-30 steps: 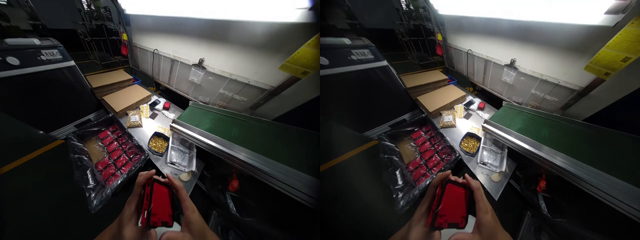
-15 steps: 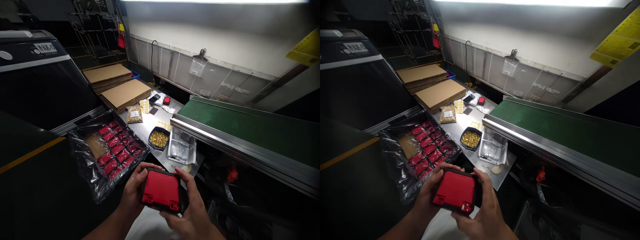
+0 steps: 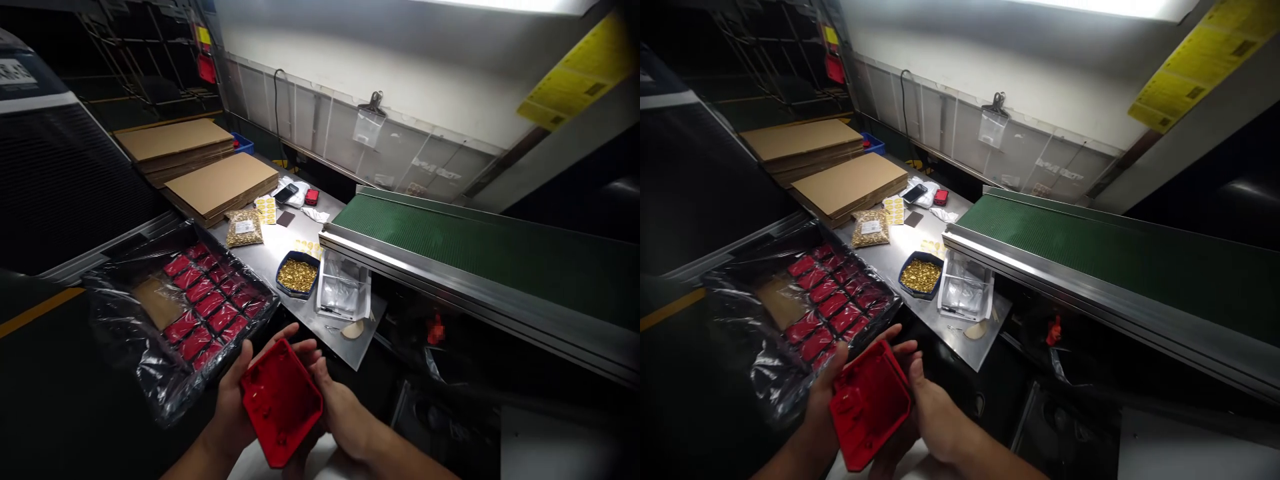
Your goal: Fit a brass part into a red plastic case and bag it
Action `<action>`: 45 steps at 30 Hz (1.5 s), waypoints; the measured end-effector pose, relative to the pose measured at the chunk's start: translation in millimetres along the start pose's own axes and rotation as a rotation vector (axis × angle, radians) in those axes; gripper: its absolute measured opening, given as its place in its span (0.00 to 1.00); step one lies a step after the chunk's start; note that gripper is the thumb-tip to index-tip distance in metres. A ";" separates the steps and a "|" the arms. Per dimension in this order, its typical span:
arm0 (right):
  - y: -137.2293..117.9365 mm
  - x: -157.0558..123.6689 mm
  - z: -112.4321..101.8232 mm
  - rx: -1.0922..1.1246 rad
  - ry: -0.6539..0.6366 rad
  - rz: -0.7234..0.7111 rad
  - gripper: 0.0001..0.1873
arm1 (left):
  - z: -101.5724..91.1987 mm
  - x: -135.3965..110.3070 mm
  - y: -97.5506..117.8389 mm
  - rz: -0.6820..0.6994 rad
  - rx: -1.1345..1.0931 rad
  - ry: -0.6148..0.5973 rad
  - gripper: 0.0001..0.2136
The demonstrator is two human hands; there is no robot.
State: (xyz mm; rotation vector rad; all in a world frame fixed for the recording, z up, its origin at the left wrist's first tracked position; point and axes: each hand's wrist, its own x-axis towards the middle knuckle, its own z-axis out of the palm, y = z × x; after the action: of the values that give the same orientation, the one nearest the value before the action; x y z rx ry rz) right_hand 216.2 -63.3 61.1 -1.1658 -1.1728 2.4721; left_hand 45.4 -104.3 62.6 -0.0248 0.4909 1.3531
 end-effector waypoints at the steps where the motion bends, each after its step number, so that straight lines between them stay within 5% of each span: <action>1: 7.3 7.7 -2.6 -0.005 0.041 0.028 0.45 | -2.8 0.2 -0.8 -0.029 -0.050 0.053 0.28; 5: 40.0 50.0 -39.2 -0.390 0.218 0.107 0.52 | -6.9 2.6 -0.4 0.015 -0.044 0.397 0.18; 9: 62.2 94.6 -104.4 -0.810 0.570 0.037 0.25 | -6.0 2.1 1.8 0.048 0.014 0.601 0.23; 14: 81.7 134.0 -158.0 -1.173 0.626 0.005 0.19 | -7.1 -10.5 0.2 0.098 0.030 0.664 0.26; 17: 92.9 149.6 -166.9 -1.278 0.589 -0.017 0.10 | -5.7 -19.0 0.9 0.131 0.020 0.680 0.27; 21: 99.4 160.0 -167.6 -1.318 0.620 -0.121 0.12 | -4.1 -26.6 5.3 0.197 0.047 0.656 0.26; 25: 85.7 159.8 -152.8 -1.272 0.611 -0.222 0.08 | -5.0 -30.2 11.1 0.220 0.091 0.688 0.27; 29: 45.7 132.9 -101.5 -1.101 0.547 -0.352 0.12 | -4.3 -27.7 16.1 0.223 0.109 0.747 0.25; 34: -18.9 61.0 -7.6 -0.542 0.133 -0.460 0.14 | 0.4 -19.5 18.5 0.237 0.152 0.745 0.24; 37: -41.5 35.6 27.8 -0.550 -0.036 -0.384 0.11 | 3.6 -16.7 18.6 0.251 0.159 0.686 0.24; 41: -47.6 33.0 45.0 -0.698 -0.047 -0.343 0.08 | 6.9 -15.7 19.1 0.238 0.201 0.645 0.30; 45: -45.1 36.2 50.7 -0.614 -0.135 -0.274 0.11 | 7.8 -14.3 20.2 0.219 0.234 0.605 0.31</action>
State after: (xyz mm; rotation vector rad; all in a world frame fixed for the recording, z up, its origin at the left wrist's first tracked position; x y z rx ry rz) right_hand 147.8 -46.2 91.9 -0.8715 -2.0680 2.0637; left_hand 27.1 -110.5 79.9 -0.1969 1.1867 1.4870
